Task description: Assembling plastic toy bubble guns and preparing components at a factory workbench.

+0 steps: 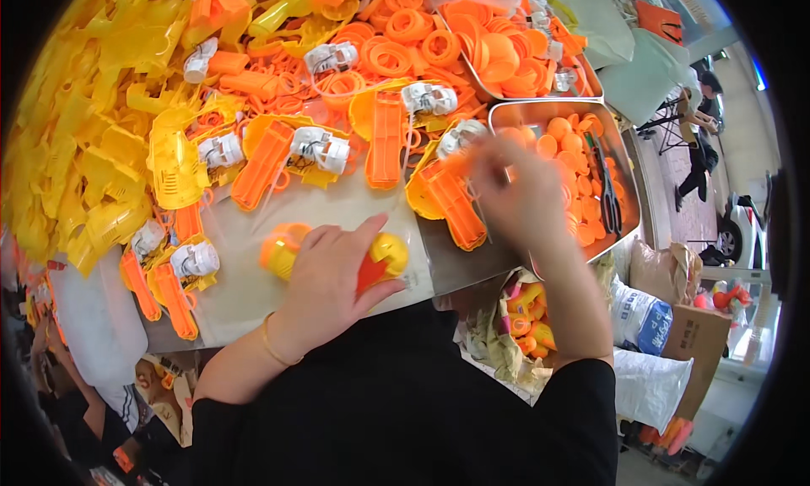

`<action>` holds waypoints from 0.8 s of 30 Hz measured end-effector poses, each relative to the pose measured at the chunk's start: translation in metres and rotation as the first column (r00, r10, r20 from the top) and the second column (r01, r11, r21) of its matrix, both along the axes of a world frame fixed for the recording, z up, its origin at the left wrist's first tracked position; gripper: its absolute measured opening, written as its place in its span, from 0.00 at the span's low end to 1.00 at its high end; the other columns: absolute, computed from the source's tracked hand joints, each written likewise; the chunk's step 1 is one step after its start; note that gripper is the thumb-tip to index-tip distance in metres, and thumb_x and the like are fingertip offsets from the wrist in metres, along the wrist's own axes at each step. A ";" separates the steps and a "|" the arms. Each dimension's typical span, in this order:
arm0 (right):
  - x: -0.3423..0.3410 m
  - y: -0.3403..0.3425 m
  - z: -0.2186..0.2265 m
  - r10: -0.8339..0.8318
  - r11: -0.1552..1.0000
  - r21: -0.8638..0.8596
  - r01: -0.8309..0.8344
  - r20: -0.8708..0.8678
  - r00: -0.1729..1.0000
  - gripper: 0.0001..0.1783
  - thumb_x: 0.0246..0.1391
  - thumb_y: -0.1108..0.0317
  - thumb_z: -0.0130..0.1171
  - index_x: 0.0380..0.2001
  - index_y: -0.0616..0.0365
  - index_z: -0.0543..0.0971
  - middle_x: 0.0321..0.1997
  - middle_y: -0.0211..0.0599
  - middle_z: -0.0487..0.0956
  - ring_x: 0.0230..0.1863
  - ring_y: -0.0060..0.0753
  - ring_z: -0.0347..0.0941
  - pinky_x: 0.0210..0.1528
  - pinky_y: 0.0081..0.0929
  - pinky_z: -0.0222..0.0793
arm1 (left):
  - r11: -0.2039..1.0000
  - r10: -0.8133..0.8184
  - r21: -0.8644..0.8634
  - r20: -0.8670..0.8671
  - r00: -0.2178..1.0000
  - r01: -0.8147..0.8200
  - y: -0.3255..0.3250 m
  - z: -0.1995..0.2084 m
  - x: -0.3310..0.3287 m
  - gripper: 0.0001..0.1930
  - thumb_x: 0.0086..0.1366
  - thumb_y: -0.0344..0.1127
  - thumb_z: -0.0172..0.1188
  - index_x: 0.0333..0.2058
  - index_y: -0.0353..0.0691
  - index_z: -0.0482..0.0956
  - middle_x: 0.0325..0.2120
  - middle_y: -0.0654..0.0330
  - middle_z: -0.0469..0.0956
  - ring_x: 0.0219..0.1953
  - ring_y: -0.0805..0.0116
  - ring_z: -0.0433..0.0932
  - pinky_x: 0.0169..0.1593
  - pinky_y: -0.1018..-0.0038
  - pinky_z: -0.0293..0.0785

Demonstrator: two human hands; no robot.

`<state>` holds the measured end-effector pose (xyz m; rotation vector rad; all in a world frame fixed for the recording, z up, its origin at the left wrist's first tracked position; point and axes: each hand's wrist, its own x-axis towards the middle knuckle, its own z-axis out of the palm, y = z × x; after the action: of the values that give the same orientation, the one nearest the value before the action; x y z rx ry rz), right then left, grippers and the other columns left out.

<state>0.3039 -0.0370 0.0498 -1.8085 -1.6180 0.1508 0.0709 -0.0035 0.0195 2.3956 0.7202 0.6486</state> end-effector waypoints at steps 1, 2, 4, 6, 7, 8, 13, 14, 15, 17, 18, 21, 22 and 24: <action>-0.022 -0.005 -0.002 0.199 0.977 -0.113 -0.181 0.173 0.965 0.07 0.44 0.72 0.62 0.29 0.56 0.76 0.28 0.35 0.80 0.24 0.34 0.76 0.28 0.25 0.72 | 1.000 0.014 0.016 0.038 0.999 -0.015 0.000 -0.001 0.004 0.32 0.50 0.44 0.66 0.51 0.37 0.67 0.32 0.57 0.74 0.32 0.59 0.72 0.41 0.65 0.66; -0.035 -0.010 -0.004 0.314 0.949 -0.047 -0.311 0.138 0.939 0.10 0.43 0.72 0.63 0.32 0.57 0.76 0.30 0.34 0.80 0.24 0.34 0.76 0.26 0.24 0.72 | 1.000 0.007 0.015 0.038 0.999 -0.007 0.001 -0.001 0.005 0.32 0.50 0.44 0.66 0.51 0.37 0.67 0.32 0.57 0.74 0.32 0.59 0.72 0.41 0.65 0.66; -0.044 -0.022 -0.003 0.313 0.944 -0.098 -0.315 -0.029 0.949 0.11 0.43 0.71 0.63 0.32 0.60 0.77 0.33 0.35 0.79 0.25 0.30 0.76 0.27 0.24 0.73 | 0.997 0.005 0.081 0.027 1.000 -0.007 0.002 -0.003 0.005 0.33 0.50 0.43 0.66 0.53 0.37 0.66 0.33 0.57 0.74 0.32 0.60 0.72 0.40 0.68 0.66; -0.047 -0.026 -0.004 0.344 0.932 0.022 -0.363 -0.375 0.861 0.13 0.44 0.70 0.65 0.34 0.62 0.77 0.36 0.36 0.79 0.26 0.26 0.77 0.27 0.22 0.73 | 0.994 -0.018 0.110 0.050 0.999 0.012 0.003 -0.007 0.004 0.33 0.50 0.43 0.66 0.53 0.36 0.66 0.32 0.57 0.74 0.32 0.60 0.72 0.40 0.68 0.66; -0.045 -0.026 0.007 0.347 0.910 -0.087 -0.405 -0.374 0.860 0.12 0.49 0.66 0.62 0.34 0.63 0.78 0.38 0.40 0.79 0.31 0.27 0.76 0.32 0.25 0.74 | 0.989 -0.042 0.143 0.073 0.996 0.031 0.004 -0.009 0.003 0.33 0.50 0.42 0.65 0.53 0.36 0.66 0.32 0.57 0.74 0.32 0.60 0.72 0.39 0.67 0.66; -0.043 -0.015 0.005 0.351 0.908 -0.087 -0.410 -0.376 0.857 0.12 0.49 0.66 0.62 0.34 0.63 0.78 0.38 0.40 0.79 0.31 0.27 0.76 0.32 0.25 0.74 | 0.990 -0.037 0.142 0.071 0.997 0.026 0.005 -0.008 0.003 0.33 0.50 0.42 0.65 0.53 0.36 0.66 0.32 0.57 0.74 0.32 0.60 0.72 0.39 0.67 0.66; -0.081 0.027 -0.039 0.076 0.850 -0.062 -0.523 -0.968 0.239 0.20 0.63 0.58 0.40 0.44 0.65 0.72 0.38 0.41 0.76 0.42 0.34 0.73 0.48 0.30 0.68 | 0.991 -0.004 0.136 0.063 0.998 -0.005 0.005 -0.010 0.003 0.29 0.49 0.43 0.66 0.48 0.37 0.68 0.31 0.58 0.75 0.33 0.61 0.74 0.39 0.68 0.66; -0.085 0.025 -0.039 0.075 0.843 -0.064 -0.534 -0.969 0.235 0.20 0.63 0.58 0.40 0.44 0.65 0.72 0.38 0.41 0.76 0.42 0.34 0.73 0.48 0.30 0.68 | 0.991 0.008 0.132 0.060 0.998 -0.016 0.003 -0.009 0.001 0.29 0.49 0.43 0.66 0.48 0.37 0.68 0.31 0.58 0.75 0.33 0.61 0.74 0.39 0.68 0.66; -0.087 0.022 -0.039 -0.024 0.861 -0.109 -0.496 -0.984 0.175 0.20 0.64 0.59 0.38 0.45 0.66 0.71 0.38 0.41 0.76 0.44 0.35 0.73 0.50 0.30 0.67 | 0.990 0.033 0.133 0.077 0.996 -0.043 0.002 -0.008 0.002 0.28 0.49 0.43 0.66 0.47 0.37 0.69 0.31 0.58 0.75 0.32 0.61 0.74 0.39 0.68 0.66; -0.092 0.023 -0.031 -0.272 0.857 -0.273 -0.438 -0.960 0.067 0.21 0.65 0.58 0.35 0.47 0.65 0.68 0.40 0.43 0.75 0.47 0.38 0.72 0.53 0.31 0.65 | 0.988 0.056 0.137 0.098 0.994 -0.069 0.001 -0.007 0.000 0.28 0.49 0.44 0.67 0.46 0.37 0.69 0.30 0.58 0.75 0.32 0.61 0.74 0.39 0.67 0.66; -0.092 0.020 -0.028 -0.269 0.858 -0.271 -0.435 -0.961 0.069 0.21 0.65 0.58 0.35 0.47 0.65 0.68 0.40 0.43 0.75 0.47 0.38 0.72 0.53 0.31 0.65 | 0.994 0.031 0.103 0.072 0.997 -0.038 0.001 -0.008 -0.002 0.30 0.47 0.46 0.68 0.46 0.37 0.68 0.32 0.57 0.75 0.34 0.60 0.74 0.40 0.67 0.66; -0.078 -0.002 -0.021 0.389 0.844 -0.171 -0.509 -0.459 0.799 0.22 0.64 0.57 0.39 0.54 0.61 0.63 0.43 0.42 0.74 0.44 0.33 0.74 0.49 0.27 0.67 | 0.994 0.055 0.088 0.146 0.988 -0.069 0.006 -0.010 -0.013 0.35 0.43 0.51 0.70 0.47 0.38 0.67 0.37 0.55 0.72 0.40 0.57 0.72 0.45 0.63 0.65; -0.072 -0.003 -0.018 0.344 0.835 -0.235 -0.498 -0.484 0.805 0.21 0.63 0.58 0.41 0.53 0.60 0.65 0.41 0.40 0.76 0.42 0.29 0.74 0.43 0.25 0.70 | 0.987 0.110 0.090 0.237 0.965 -0.135 0.009 -0.010 -0.018 0.38 0.41 0.54 0.71 0.48 0.38 0.67 0.41 0.53 0.71 0.44 0.56 0.70 0.48 0.61 0.64; -0.051 0.008 -0.007 -0.273 0.566 -0.627 -0.535 -0.755 0.597 0.20 0.63 0.57 0.42 0.50 0.59 0.70 0.37 0.37 0.77 0.41 0.26 0.74 0.36 0.22 0.70 | 0.981 -0.084 0.192 0.282 0.956 0.029 0.001 -0.005 -0.035 0.43 0.37 0.57 0.73 0.48 0.40 0.66 0.48 0.53 0.66 0.51 0.55 0.65 0.55 0.55 0.58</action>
<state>0.2534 -0.0295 0.0426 -1.7044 -0.9923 1.8487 0.0362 -0.0026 0.0141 2.4042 0.4819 1.0564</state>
